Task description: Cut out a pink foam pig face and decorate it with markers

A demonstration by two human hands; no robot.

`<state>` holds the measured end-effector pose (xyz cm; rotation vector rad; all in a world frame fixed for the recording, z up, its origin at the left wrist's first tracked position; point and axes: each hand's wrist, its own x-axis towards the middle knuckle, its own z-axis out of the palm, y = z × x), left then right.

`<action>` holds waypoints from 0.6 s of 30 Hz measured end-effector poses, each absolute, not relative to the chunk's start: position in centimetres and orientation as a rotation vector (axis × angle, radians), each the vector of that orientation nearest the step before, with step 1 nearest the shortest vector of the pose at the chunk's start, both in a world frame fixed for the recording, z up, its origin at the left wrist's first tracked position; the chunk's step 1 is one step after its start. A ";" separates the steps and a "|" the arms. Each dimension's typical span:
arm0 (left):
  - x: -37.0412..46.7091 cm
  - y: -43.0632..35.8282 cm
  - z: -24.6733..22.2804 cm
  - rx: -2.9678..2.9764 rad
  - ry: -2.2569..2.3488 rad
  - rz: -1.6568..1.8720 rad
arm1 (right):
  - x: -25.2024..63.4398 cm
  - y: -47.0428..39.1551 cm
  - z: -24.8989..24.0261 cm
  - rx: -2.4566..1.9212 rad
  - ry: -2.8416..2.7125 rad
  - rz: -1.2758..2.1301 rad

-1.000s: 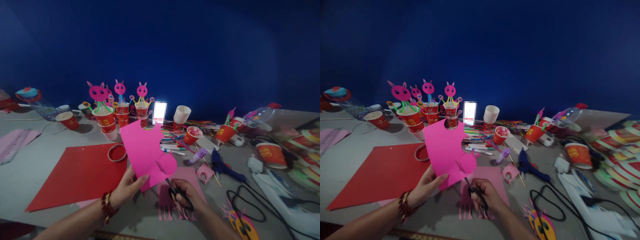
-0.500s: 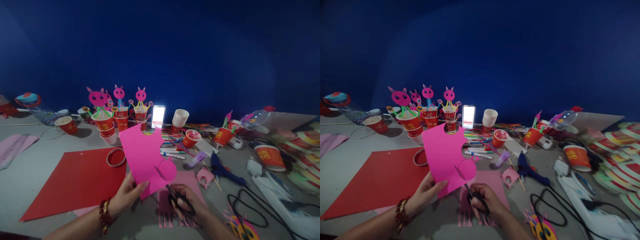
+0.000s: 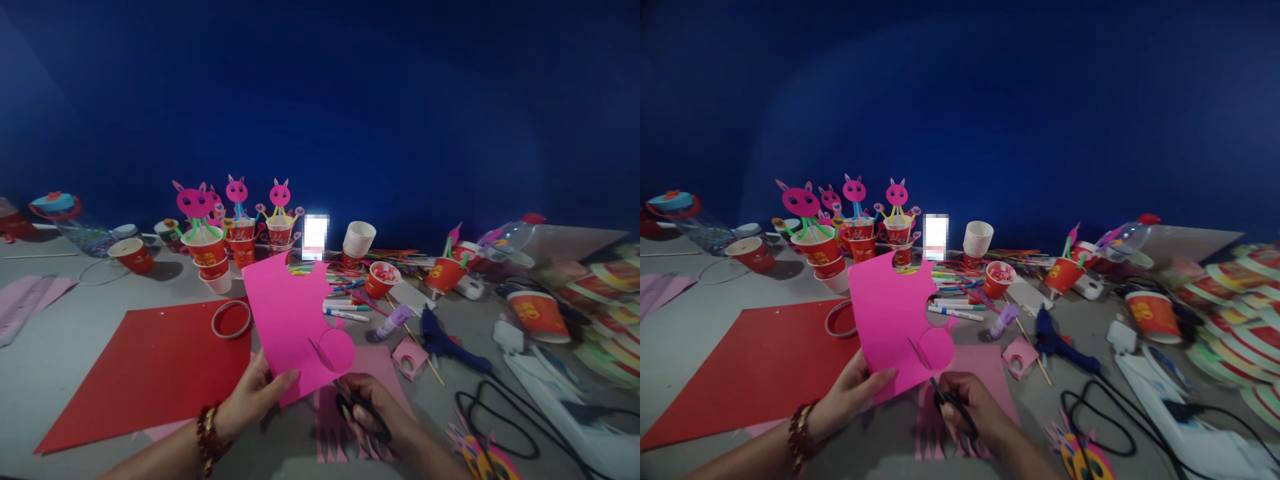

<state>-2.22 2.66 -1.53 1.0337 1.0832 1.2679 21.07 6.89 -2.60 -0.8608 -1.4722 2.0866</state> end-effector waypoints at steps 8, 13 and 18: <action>-2.2 2.5 -1.6 1.034 1.070 1.231 | 20.8 7.0 -2.1 -0.847 -1.540 1.995; -2.0 2.5 -1.3 1.034 1.072 1.229 | 20.7 7.2 -2.0 -0.850 -1.615 1.907; -1.8 2.5 -1.3 1.036 1.047 1.229 | 20.8 7.0 -2.1 -0.856 -1.603 1.944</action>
